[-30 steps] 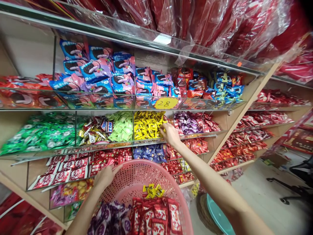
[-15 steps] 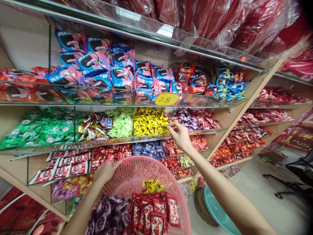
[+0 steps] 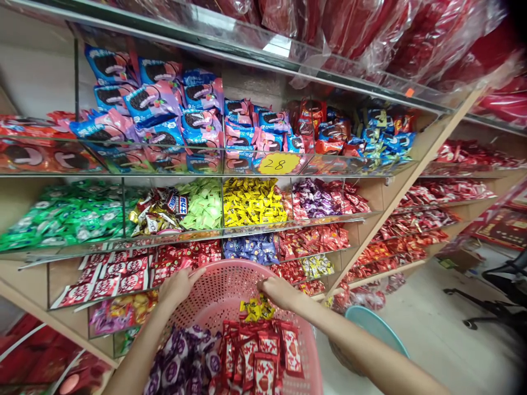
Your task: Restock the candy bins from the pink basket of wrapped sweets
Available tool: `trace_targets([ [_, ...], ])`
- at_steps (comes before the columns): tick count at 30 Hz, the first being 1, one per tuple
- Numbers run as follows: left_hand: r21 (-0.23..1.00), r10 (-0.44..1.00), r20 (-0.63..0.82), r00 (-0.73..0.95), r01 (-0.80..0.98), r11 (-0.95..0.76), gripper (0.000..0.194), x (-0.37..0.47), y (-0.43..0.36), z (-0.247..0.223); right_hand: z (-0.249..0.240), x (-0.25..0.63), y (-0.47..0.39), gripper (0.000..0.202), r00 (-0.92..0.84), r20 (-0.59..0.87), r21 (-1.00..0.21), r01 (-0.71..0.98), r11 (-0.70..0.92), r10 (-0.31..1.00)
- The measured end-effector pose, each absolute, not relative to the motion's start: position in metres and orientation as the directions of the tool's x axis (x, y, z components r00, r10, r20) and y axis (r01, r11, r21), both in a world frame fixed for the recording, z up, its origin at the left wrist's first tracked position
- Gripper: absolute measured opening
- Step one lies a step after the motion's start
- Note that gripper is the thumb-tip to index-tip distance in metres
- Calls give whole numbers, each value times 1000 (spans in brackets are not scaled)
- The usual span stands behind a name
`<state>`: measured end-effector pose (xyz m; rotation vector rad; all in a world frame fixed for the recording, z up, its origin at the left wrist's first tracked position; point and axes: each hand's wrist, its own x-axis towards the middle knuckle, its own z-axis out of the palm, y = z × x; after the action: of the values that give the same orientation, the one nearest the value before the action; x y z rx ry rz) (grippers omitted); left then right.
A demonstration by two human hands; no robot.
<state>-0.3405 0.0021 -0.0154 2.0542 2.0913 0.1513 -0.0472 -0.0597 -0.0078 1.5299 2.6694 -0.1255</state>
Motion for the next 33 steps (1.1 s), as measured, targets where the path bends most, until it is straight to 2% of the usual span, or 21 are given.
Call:
trace_targets([
  [4,216,998,-65,-15,976,29,61,-340,2,-16,-12,-54,-56,24,-504,-127,38,858,512,854],
  [7,223,998,-60,-16,974,29,61,-341,2,-16,6,-60,-54,20,-503,-76,25,862,506,861],
  [13,245,997,-71,-13,969,30,62,-341,1,-17,90,-57,-34,23,-458,326,-111,850,514,827],
  [17,244,997,-69,-17,969,33,64,-341,0,-16,140,-43,-3,19,-330,523,-113,887,448,785],
  [24,248,998,-62,-26,968,40,67,-341,0,-18,157,-41,30,23,-325,484,24,933,359,812],
  [28,246,998,-58,-25,969,39,66,-341,0,-18,154,-48,35,27,-317,459,48,942,333,830],
  [33,248,998,-64,-20,968,35,63,-341,0,-17,155,-49,40,21,-320,417,70,945,321,851],
])
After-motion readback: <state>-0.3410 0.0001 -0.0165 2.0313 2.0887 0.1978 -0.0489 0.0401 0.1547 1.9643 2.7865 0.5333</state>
